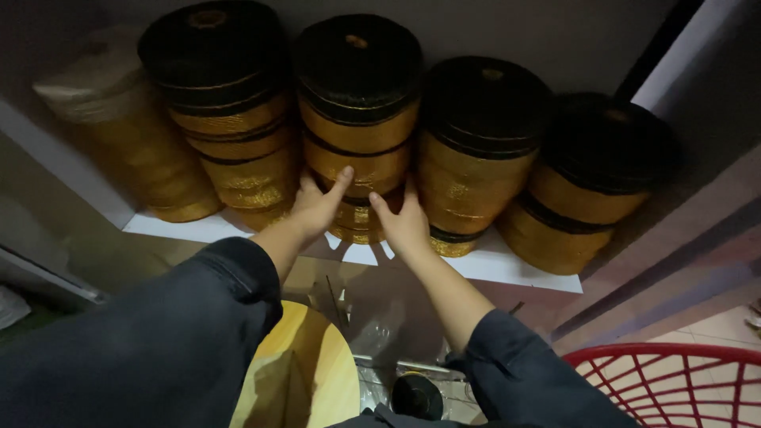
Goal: Organizing and stacking traditional gold and black hats on a storage shelf.
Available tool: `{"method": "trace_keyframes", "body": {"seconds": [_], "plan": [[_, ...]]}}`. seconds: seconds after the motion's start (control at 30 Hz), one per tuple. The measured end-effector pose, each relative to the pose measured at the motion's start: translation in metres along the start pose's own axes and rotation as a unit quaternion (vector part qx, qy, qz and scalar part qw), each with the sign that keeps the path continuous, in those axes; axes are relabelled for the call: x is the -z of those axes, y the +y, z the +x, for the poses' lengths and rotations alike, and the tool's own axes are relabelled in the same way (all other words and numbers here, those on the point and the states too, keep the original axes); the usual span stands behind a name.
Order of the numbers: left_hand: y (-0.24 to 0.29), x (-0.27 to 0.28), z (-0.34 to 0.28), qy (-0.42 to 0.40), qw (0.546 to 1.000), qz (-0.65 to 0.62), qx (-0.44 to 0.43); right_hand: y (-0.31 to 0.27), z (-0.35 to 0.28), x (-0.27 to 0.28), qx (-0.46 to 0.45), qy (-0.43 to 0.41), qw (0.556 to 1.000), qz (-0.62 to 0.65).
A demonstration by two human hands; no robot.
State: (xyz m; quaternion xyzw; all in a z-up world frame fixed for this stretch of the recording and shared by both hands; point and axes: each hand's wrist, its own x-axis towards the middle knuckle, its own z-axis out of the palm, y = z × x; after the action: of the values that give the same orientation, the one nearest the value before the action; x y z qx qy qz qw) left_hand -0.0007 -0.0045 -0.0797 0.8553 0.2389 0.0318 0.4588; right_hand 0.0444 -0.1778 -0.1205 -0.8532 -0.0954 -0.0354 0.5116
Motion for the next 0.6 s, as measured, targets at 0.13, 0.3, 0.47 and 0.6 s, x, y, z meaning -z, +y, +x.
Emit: {"method": "trace_keyframes", "body": {"seconds": [0.13,0.3,0.47,0.6], "plan": [[-0.001,-0.006,0.002,0.031,0.998,-0.031,0.044,0.013,-0.001,-0.014,0.053,0.038,0.997,0.039],[-0.015,-0.015,0.017,0.051,0.998,-0.037,0.017,0.012,-0.008,-0.025,0.027,0.123,0.992,-0.003],[0.003,-0.042,-0.024,0.127,0.988,-0.070,0.045,0.021,-0.046,-0.013,0.013,0.180,0.982,0.052],[0.008,-0.095,-0.060,0.124,0.985,-0.080,0.091,0.036,-0.071,0.019,-0.070,0.290,0.953,0.058]]}}
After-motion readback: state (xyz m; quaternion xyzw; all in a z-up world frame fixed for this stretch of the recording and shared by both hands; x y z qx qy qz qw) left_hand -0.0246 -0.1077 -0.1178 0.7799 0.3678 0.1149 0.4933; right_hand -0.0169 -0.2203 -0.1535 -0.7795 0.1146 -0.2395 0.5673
